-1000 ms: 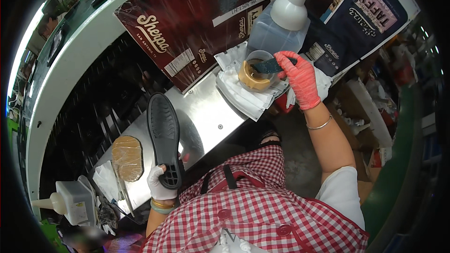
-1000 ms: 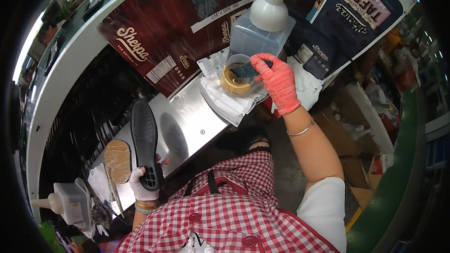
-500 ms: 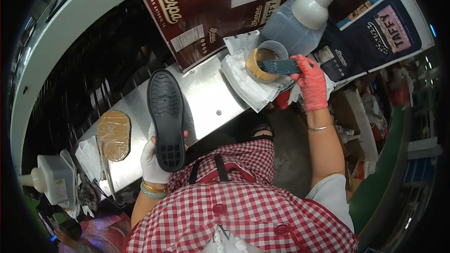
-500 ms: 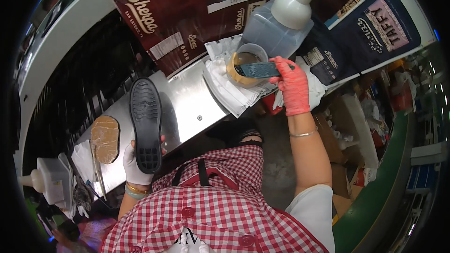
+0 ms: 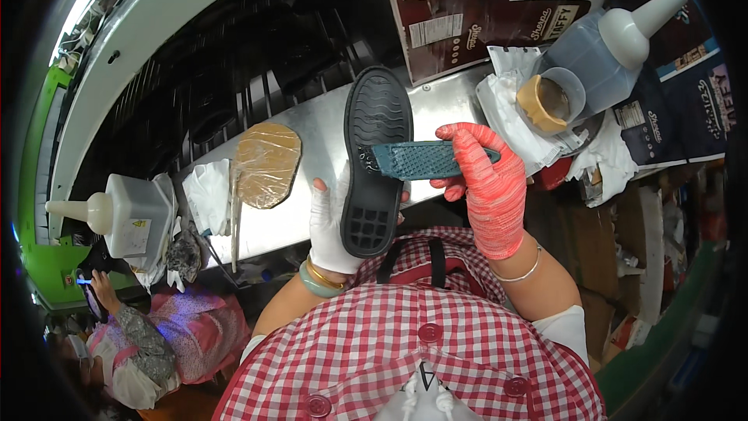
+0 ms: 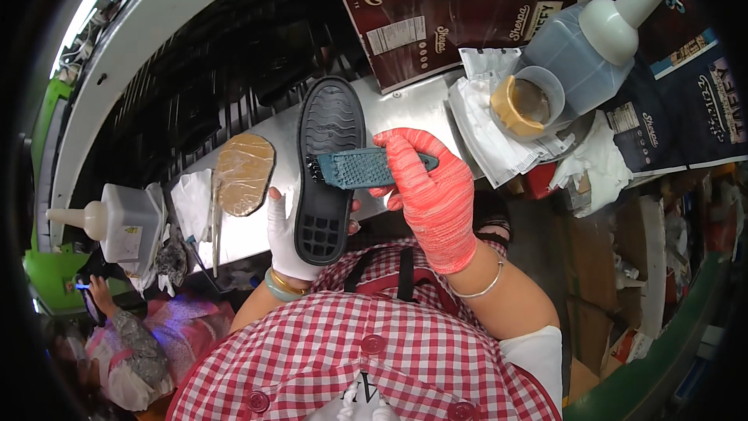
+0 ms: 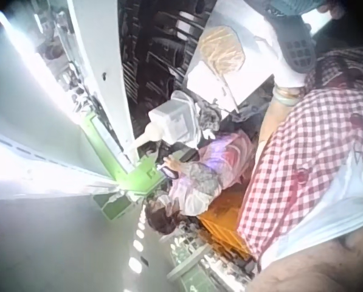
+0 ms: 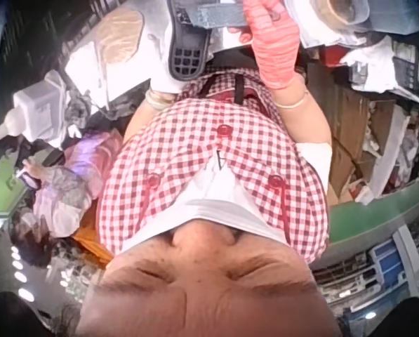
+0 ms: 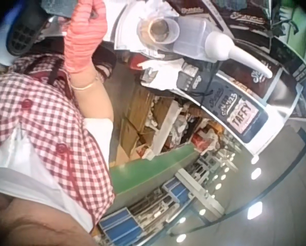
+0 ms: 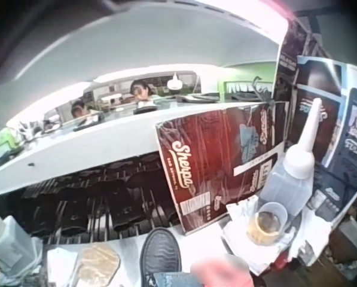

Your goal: The person scrubs the soles of black sandals using a blue brush and a cleaning solution. They repeatedly dip the brush into a small container of liquid and scrub the textured bottom of each sandal before placing it on a nearby shelf.

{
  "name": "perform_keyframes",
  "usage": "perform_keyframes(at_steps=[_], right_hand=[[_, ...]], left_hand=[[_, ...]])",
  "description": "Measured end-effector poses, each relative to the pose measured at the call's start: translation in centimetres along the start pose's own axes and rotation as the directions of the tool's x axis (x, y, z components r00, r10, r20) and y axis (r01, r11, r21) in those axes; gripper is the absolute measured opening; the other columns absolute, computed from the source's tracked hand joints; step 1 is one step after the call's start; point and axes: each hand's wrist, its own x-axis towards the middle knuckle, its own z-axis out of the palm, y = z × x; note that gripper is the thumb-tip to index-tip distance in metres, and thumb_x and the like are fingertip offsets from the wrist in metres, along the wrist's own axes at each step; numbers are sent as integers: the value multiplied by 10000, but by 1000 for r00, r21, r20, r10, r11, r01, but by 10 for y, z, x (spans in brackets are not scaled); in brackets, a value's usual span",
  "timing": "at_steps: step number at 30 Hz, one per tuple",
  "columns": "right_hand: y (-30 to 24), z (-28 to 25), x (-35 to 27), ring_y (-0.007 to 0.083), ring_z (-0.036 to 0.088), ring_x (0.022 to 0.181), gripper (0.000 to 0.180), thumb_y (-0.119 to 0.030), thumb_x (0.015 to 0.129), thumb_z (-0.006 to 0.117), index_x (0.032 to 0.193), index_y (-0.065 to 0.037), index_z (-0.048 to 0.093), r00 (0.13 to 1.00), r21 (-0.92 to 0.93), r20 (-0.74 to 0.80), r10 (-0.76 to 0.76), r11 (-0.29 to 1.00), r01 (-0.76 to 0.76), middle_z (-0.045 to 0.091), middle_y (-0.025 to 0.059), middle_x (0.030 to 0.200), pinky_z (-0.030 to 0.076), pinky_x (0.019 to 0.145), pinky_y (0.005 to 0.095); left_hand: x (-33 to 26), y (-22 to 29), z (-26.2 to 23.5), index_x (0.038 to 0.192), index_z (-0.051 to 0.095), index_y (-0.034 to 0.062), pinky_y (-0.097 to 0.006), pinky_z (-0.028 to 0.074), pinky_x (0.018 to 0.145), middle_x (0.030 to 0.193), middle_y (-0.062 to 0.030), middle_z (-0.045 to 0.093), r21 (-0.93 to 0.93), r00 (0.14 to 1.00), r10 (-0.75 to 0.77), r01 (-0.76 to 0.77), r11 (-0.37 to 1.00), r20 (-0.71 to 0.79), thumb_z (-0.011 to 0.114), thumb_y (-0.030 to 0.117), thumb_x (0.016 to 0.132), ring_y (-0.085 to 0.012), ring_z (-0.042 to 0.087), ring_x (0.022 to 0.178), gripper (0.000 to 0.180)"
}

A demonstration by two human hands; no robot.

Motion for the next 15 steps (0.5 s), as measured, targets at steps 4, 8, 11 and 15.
perform_keyframes(at_steps=[4, 8, 11, 15], right_hand=[[-1, 1, -2, 69, 606, 604, 260, -254, 916, 554, 999, -16, 621, 999, -23, 23, 29, 999, -29, 637, 42, 757, 417, 477, 156], [-2, -2, -5, 72, 610, 617, 262, -253, 914, 555, 988, -12, 628, 998, -110, 50, 49, 993, -43, 640, 43, 753, 421, 480, 165], [3, 0, -13, 81, 612, 610, 251, -241, 916, 553, 979, -12, 635, 998, -119, 53, 42, 992, -36, 641, 46, 748, 424, 479, 174], [6, 9, -25, 90, 613, 611, 238, -212, 921, 553, 983, 1, 637, 997, -149, 65, 39, 988, -29, 654, 53, 778, 440, 489, 190]], left_hand=[[-2, -2, 0, 1418, 231, 120, -360, 546, 782, 1222, -171, 488, -1, 1000, 1, -1, 1000, 25, 282, 750, 814, -275, 573, 1039, 874], [-2, -2, 0, 1432, 209, 131, -365, 535, 797, 1282, -153, 452, 9, 1000, -5, 5, 1000, 24, 272, 740, 825, -276, 557, 1069, 862], [1, -1, -1, 1439, 195, 132, -388, 506, 844, 1332, -140, 411, -22, 999, 28, -27, 999, 29, 260, 725, 840, -282, 520, 1120, 845], [6, 3, 7, 1441, 192, 131, -431, 457, 911, 1364, -141, 379, -148, 995, 96, -101, 984, -38, 241, 699, 862, -306, 475, 1168, 813]])
